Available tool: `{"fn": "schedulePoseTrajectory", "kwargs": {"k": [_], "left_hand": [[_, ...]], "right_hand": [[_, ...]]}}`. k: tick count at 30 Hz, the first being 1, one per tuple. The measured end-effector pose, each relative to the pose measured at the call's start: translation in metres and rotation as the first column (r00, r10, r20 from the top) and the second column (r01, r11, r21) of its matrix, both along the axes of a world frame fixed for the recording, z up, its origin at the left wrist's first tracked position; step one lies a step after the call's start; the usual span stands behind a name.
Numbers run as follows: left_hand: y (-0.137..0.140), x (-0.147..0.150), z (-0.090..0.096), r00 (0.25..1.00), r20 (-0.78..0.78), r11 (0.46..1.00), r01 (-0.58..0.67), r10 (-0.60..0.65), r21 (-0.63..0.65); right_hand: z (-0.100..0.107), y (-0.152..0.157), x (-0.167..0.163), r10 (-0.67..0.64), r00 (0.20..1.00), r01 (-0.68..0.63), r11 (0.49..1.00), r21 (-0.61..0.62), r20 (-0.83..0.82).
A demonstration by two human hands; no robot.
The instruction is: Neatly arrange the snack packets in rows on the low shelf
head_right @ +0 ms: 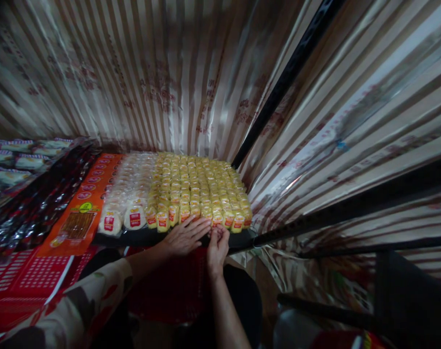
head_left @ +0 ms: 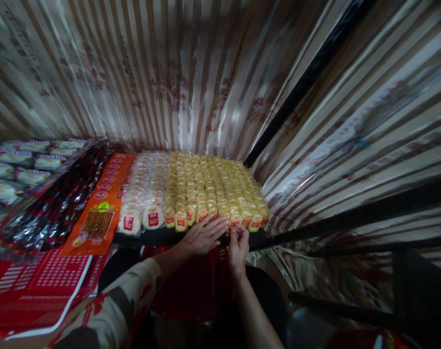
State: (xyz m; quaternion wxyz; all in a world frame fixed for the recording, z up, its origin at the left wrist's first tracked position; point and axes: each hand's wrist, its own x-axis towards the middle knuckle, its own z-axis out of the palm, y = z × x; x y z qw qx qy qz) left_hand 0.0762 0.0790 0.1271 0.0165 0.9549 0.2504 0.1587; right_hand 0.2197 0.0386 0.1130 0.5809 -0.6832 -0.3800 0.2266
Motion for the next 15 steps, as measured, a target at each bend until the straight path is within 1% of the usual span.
{"fn": "schedulePoseTrajectory", "kwargs": {"k": [2,6,12,15], "left_hand": [[0.000,0.000,0.002,1.000,0.006,1.000,0.012,-0.012,0.003],[-0.001,0.000,0.004,1.000,0.020,1.000,0.002,-0.002,0.003],[-0.003,0.008,-0.001,0.999,-0.034,0.999,0.017,-0.015,0.039],[-0.004,0.016,-0.002,0.999,-0.029,0.997,0.035,-0.033,0.062]], "right_hand": [[0.001,0.001,-0.001,-0.013,0.998,0.014,1.000,0.006,-0.054],[0.000,0.001,-0.001,0.008,0.997,-0.007,1.000,0.011,-0.079],[0.000,-0.001,-0.001,-0.019,0.999,0.018,1.000,-0.010,-0.050],[-0.002,0.001,0.000,-0.026,1.000,0.026,1.000,-0.001,-0.013]]}}
